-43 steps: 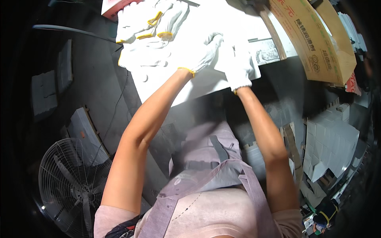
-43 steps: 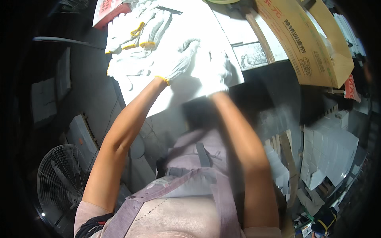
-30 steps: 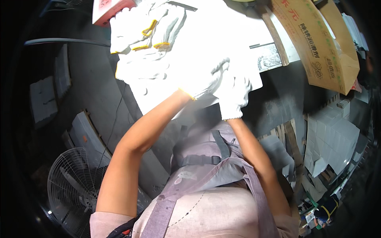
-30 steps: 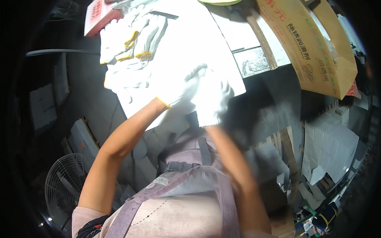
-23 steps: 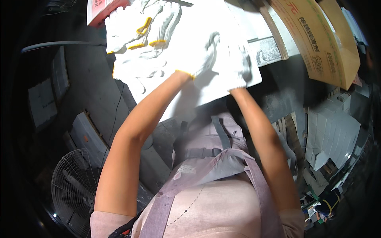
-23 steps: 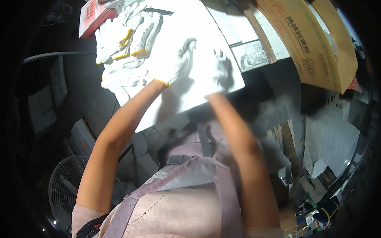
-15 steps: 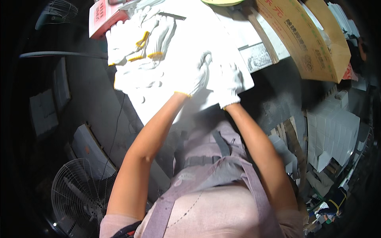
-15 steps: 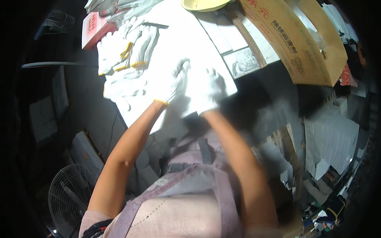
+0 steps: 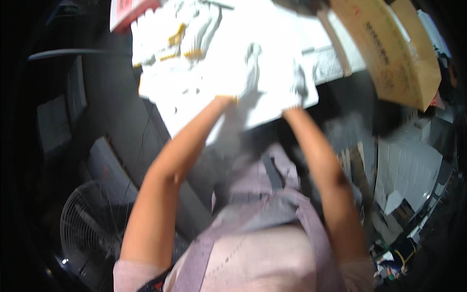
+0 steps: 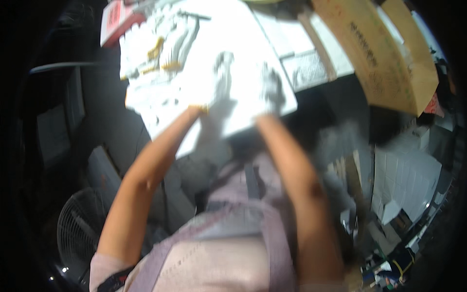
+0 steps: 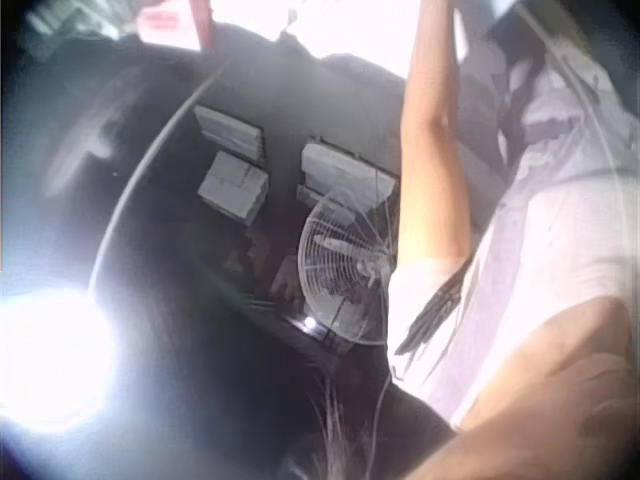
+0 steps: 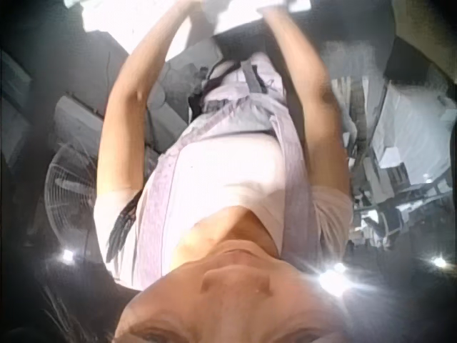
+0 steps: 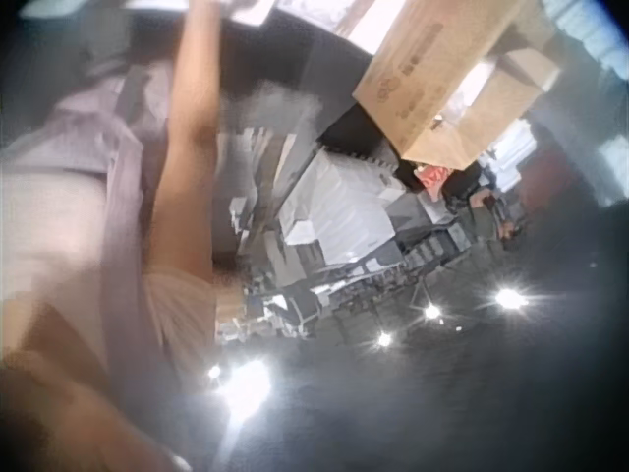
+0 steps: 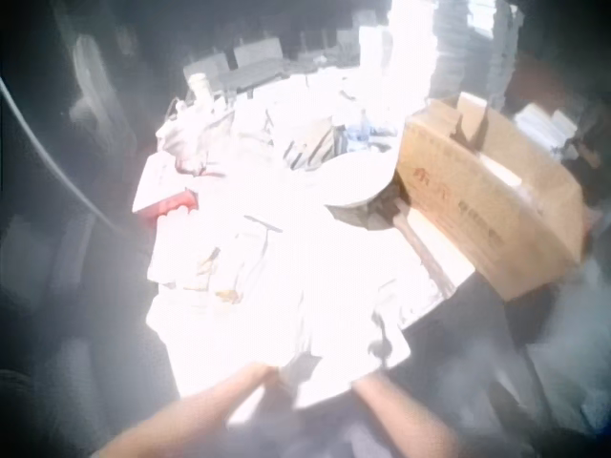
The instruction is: The person scoops white powder from a bowl onto a flat tile and rubs it across the surface with gloved hands. They then use a small metal scraper to remove residue from the tile edges and continue wiping the surface. The person repeats the wiping motion on the same tile multiple times.
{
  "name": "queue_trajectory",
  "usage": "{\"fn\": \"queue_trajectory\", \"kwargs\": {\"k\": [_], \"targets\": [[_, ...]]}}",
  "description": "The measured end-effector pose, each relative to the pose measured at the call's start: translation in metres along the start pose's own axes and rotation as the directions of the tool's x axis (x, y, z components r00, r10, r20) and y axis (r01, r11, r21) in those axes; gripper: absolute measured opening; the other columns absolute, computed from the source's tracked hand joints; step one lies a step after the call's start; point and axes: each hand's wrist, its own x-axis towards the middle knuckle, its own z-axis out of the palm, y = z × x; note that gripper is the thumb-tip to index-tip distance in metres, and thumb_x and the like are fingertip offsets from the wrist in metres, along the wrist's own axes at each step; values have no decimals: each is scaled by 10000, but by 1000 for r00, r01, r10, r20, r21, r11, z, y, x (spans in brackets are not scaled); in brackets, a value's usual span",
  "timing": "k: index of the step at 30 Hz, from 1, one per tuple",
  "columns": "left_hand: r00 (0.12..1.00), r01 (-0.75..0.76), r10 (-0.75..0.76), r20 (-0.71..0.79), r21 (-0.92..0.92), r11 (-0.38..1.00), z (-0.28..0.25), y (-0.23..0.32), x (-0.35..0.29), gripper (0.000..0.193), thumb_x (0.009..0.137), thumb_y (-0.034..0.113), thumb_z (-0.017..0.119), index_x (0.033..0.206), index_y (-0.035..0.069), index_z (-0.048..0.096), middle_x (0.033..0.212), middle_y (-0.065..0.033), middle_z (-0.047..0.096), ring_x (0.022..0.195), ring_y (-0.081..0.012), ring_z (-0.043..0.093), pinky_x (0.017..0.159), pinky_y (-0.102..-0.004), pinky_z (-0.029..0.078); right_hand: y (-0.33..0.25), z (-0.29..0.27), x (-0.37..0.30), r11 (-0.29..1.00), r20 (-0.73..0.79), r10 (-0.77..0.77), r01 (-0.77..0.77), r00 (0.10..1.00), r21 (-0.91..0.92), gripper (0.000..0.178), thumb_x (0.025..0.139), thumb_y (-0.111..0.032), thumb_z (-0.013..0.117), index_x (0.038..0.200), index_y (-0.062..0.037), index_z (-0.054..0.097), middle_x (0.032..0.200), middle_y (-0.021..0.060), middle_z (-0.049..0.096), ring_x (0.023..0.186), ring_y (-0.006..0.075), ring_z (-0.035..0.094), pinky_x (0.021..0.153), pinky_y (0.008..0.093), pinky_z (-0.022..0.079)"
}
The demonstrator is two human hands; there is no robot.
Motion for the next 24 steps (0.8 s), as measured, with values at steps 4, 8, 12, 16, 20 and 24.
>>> {"fn": "queue_trajectory", "kwargs": {"k": [4,8,12,16,20,24], "targets": [[978,204,-200,54,-72,976,0,8,16,287,1098,245,542,1236,36,684,1029,-101,717,1012,-219,671,968,-329,513,-1,8,-14,999,-108,40,-38,993,22,332,1011,-329,575,1077,-84,789,1031,135,782,909,306,753,814,424,600],[973,157,-187,132,212,965,3,0,12,365,1070,185,556,1389,29,639,1291,-148,694,1201,-257,643,1073,-328,476,-2,16,-32,995,66,91,-88,994,-42,384,1033,-370,531,1125,-87,773,1104,139,763,987,322,737,845,445,593],[962,241,-258,90,165,956,2,-6,11,361,1054,231,575,1343,32,662,1202,-159,724,1103,-282,674,1010,-356,514,0,19,-19,986,-14,121,-118,993,114,405,1041,-388,512,1165,-93,761,1157,151,742,1037,338,721,878,463,585],[997,75,-78,8,212,974,-3,1,26,328,1089,293,559,1241,37,698,1064,-107,758,1003,-214,704,943,-325,528,16,30,-1,941,-119,208,-165,971,295,450,1034,-445,521,1240,-107,734,1252,179,697,1115,371,692,939,499,565],[973,221,-222,55,21,975,-5,19,13,359,1099,317,544,1277,43,692,1090,-97,752,1014,-199,692,942,-333,525,30,51,-24,862,-88,268,-198,959,467,493,977,-512,627,1235,-103,728,1226,204,696,1083,384,697,927,487,569],[951,309,-307,42,-67,949,-18,38,-4,369,1105,331,552,1302,48,682,1135,-83,717,1051,-179,652,961,-319,505,20,62,-34,837,-71,245,-174,967,519,504,967,-517,654,1239,-99,723,1213,215,695,1063,387,699,920,476,570]]}}
